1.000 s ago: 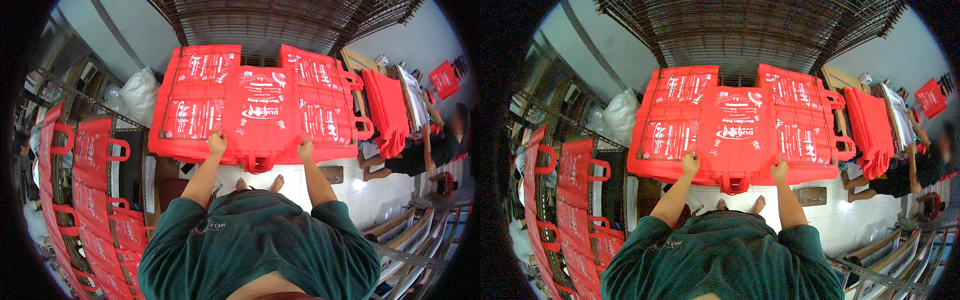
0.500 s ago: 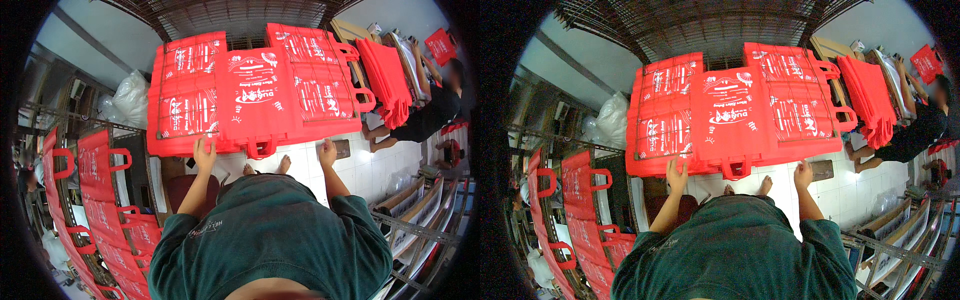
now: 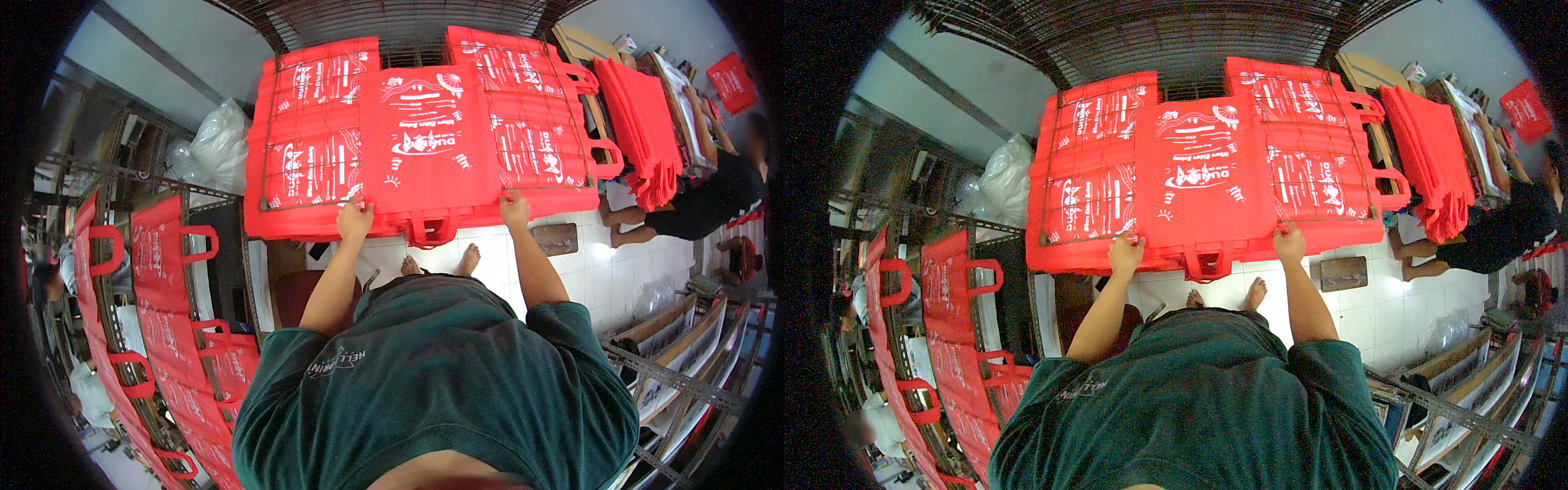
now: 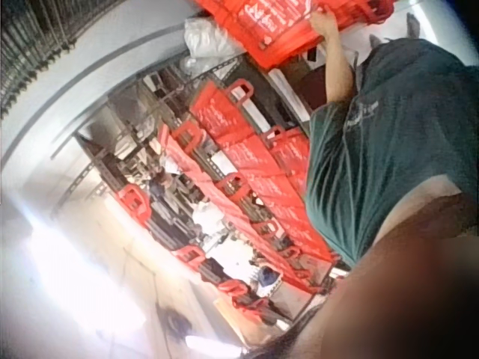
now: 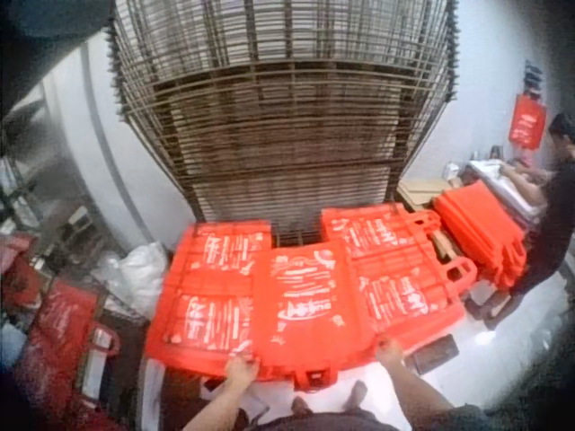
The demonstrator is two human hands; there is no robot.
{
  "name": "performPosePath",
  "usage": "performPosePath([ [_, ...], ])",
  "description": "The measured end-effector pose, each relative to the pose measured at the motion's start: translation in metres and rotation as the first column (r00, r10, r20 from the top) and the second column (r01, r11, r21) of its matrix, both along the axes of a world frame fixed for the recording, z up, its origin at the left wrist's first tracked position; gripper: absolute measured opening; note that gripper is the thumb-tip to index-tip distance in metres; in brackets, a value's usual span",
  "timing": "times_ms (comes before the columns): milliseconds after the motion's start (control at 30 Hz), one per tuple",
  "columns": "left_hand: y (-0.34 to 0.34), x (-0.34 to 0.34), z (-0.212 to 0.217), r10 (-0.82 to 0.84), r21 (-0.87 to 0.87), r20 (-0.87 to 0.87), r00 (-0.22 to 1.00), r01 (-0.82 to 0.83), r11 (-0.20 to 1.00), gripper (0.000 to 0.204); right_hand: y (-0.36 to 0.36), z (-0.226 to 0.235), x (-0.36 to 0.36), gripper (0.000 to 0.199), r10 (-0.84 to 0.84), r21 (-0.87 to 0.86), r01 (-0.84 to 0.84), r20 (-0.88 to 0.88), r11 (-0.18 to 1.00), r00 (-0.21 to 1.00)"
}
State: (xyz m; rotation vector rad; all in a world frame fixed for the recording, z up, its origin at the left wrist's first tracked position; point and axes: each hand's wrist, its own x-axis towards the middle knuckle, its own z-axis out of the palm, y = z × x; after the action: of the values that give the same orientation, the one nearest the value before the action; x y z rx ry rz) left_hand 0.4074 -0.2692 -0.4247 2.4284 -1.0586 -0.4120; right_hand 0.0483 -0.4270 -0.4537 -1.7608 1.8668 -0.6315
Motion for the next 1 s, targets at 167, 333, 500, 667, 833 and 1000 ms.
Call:
performPosePath([
  [167,-0.005,-0.003,0.000,0.011,0.067,-0.025,1.000,-0.009,0.998,0.034,-0.012,-0.008,0.004,0.028,-0.037,0.069,0.032,0.070,0.997,0.997],
  [333,-0.004,0.000,-0.008,0.063,-0.005,-0.046,0.997,-0.064,0.998,0.029,-0.016,-0.010,0.009,0.027,-0.057,0.082,0.051,0.081,0.995,0.995],
  [500,0.000,0.007,-0.015,0.044,-0.107,-0.078,0.996,-0.052,0.993,0.023,-0.016,-0.017,0.005,0.025,-0.032,0.056,0.024,0.142,0.998,0.989],
  [667,0.010,0.006,-0.008,0.060,-0.051,-0.089,0.994,-0.065,0.997,0.022,-0.010,-0.014,-0.001,0.023,0.013,0.099,-0.022,0.098,0.995,0.995],
  [833,0.016,0.009,-0.017,0.013,-0.072,-0.114,0.993,-0.021,0.997,0.024,-0.008,-0.037,-0.010,0.022,0.012,-0.028,-0.009,0.114,1.000,0.993],
  [1000,0.017,0.009,-0.016,0.029,-0.081,-0.118,0.993,-0.038,0.996,0.024,-0.007,-0.024,-0.007,0.024,-0.027,0.083,0.017,0.129,0.996,0.991],
])
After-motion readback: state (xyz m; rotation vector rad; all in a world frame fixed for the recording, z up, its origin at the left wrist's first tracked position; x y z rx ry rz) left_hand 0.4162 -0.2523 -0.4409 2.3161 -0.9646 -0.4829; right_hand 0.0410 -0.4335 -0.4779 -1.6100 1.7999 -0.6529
